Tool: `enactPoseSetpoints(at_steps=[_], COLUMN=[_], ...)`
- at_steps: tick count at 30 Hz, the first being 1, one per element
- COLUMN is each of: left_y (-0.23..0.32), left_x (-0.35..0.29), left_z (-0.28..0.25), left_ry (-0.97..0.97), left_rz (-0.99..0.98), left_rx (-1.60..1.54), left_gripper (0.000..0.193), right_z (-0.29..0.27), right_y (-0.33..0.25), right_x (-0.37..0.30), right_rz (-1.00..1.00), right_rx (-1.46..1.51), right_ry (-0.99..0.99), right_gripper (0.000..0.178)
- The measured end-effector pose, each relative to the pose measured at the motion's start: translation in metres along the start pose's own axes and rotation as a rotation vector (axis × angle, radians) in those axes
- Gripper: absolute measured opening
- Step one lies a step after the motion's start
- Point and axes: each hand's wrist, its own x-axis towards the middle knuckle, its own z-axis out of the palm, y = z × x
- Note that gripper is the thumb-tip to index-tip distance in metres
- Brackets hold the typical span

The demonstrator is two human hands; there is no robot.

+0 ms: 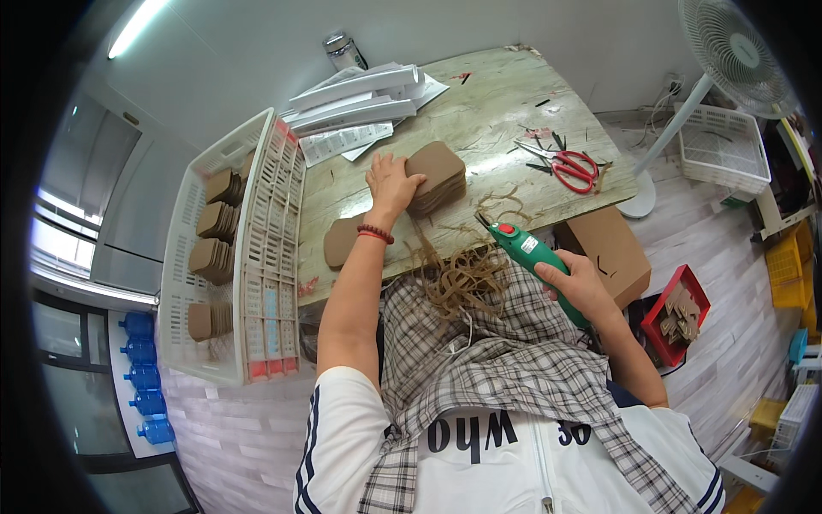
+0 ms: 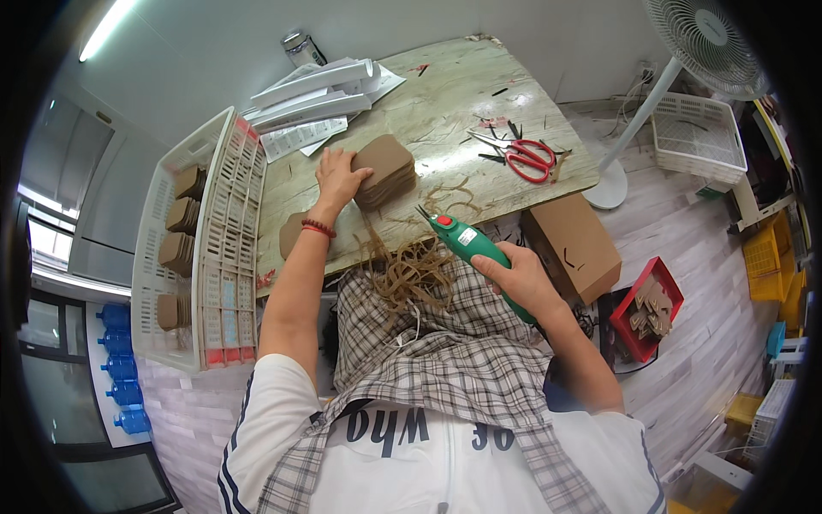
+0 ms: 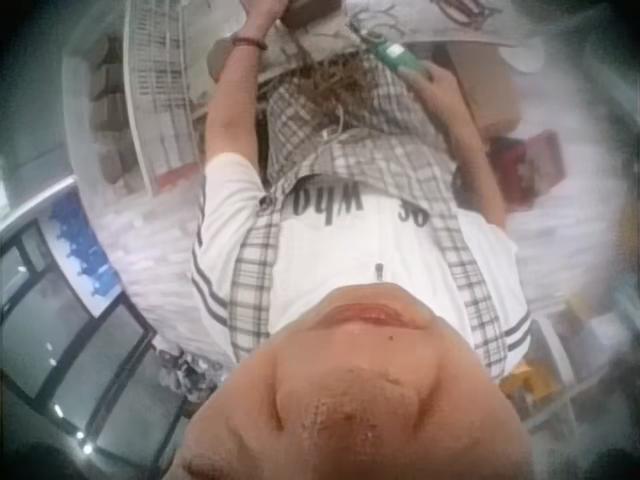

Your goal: The person uses a green rotary tool to smooth the edges of rectangular cardboard pieces. They hold each piece in their left hand and run the tool along the perimeter, then place the finished pieces into a white plastic basket.

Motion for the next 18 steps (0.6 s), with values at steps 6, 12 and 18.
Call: enactPoseSetpoints(at_steps=[6, 12, 18], left_y=[0.014, 0.022, 0.076], left_x=[-0.009, -0.039, -0.081], left_z=[-0.012, -0.018, -0.016], left_ry=[0.242, 0.286, 0.362], left_rz=[0.061, -0.096, -0.237], left_rx=[-0.203, -1.047, -2.100], left_gripper=[0.040, 0.023, 0.032], right_z=[-0.001, 0.002, 0.016], right_y=[-0.001, -0.013, -0.035], right_x=[0.002, 0.000, -0.001], right_rz=[-0.011, -0.049, -0.097], right_rx=[0.055, 0.053, 0.096], right_ry=[0.044, 0.062, 0.135], right_gripper=[0.033, 0.033, 0.036])
